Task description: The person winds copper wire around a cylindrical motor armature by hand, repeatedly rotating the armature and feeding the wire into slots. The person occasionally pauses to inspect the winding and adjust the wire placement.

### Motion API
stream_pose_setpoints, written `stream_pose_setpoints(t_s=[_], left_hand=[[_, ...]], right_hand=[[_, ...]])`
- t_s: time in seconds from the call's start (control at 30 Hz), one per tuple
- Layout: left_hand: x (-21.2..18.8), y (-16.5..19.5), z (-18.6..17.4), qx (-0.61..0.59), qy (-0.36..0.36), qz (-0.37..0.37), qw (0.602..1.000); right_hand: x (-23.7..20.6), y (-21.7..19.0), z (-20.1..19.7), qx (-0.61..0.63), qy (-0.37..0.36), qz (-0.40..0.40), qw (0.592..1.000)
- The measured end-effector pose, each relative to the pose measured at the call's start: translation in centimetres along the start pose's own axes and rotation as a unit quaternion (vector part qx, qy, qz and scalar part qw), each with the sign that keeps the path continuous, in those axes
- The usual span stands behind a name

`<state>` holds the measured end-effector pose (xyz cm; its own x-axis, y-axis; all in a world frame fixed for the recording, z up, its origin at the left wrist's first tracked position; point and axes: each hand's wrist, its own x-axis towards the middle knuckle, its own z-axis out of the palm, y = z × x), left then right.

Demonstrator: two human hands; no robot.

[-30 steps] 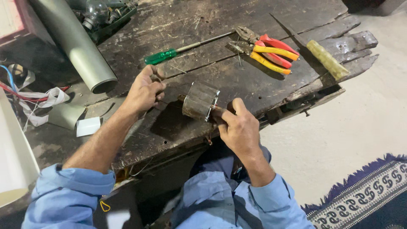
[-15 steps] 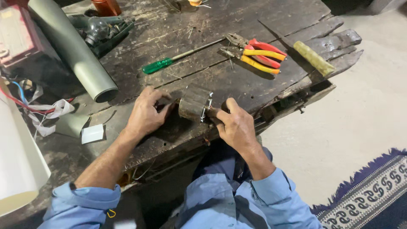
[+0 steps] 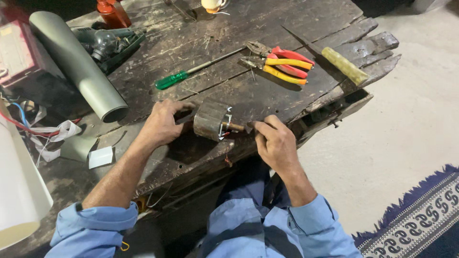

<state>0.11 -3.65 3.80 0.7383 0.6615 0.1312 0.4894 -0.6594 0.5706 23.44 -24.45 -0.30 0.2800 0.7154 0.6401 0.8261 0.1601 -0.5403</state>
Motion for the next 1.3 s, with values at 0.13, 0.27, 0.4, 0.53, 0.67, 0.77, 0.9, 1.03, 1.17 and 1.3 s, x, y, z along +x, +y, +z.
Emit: stream_pose_setpoints(t_s=[0.13, 0.27, 0.4, 0.53, 0.67, 0.77, 0.9, 1.03, 1.17, 1.3], left_hand=[[0.1, -0.5, -0.1, 0.028, -0.001, -0.004, 1.0], [0.0, -0.9, -0.1, 0.042, -0.002, 0.009, 0.999], [-0.3, -1.4, 0.7, 0.094, 0.012, 0.019, 0.995], [-0.7, -2.1, 1.5, 0.076, 0.018, 0.002, 0.997], [0.2, -2.4, 1.9, 0.052, -0.011, -0.015, 0.998], [0.6, -2.3, 2.1, 0.079, -0.038, -0.016, 0.996], [0.1, -2.1, 2.2, 0.079, -0.03, 0.002, 0.996], [-0.4, -2.1, 2.1, 0.071, -0.023, 0.03, 0.997], [-0.2, -2.0, 2.2, 0.086, -0.01, 0.029, 0.996], [-0.2, -1.2, 1.8, 0.08, -0.02, 0.031, 0.996]], right_hand=[[-0.2, -0.2, -0.4, -0.017, -0.046, -0.01, 0.999], [-0.5, -0.3, -0.8, -0.027, -0.067, 0.008, 0.997], [-1.9, 0.0, -2.4, -0.006, -0.054, 0.043, 0.998], [-4.3, 0.9, -5.0, 0.016, -0.053, 0.086, 0.995], [-6.8, 1.4, -6.1, 0.058, -0.065, 0.152, 0.985], [-8.2, 1.6, -6.4, 0.069, -0.057, 0.175, 0.981], [-9.7, 2.1, -5.9, 0.084, -0.037, 0.196, 0.976], [-11.8, 3.2, -5.2, 0.115, -0.021, 0.216, 0.969], [-14.3, 5.1, -4.8, 0.17, 0.013, 0.24, 0.956], [-16.3, 6.3, -4.4, 0.164, 0.006, 0.271, 0.949]])
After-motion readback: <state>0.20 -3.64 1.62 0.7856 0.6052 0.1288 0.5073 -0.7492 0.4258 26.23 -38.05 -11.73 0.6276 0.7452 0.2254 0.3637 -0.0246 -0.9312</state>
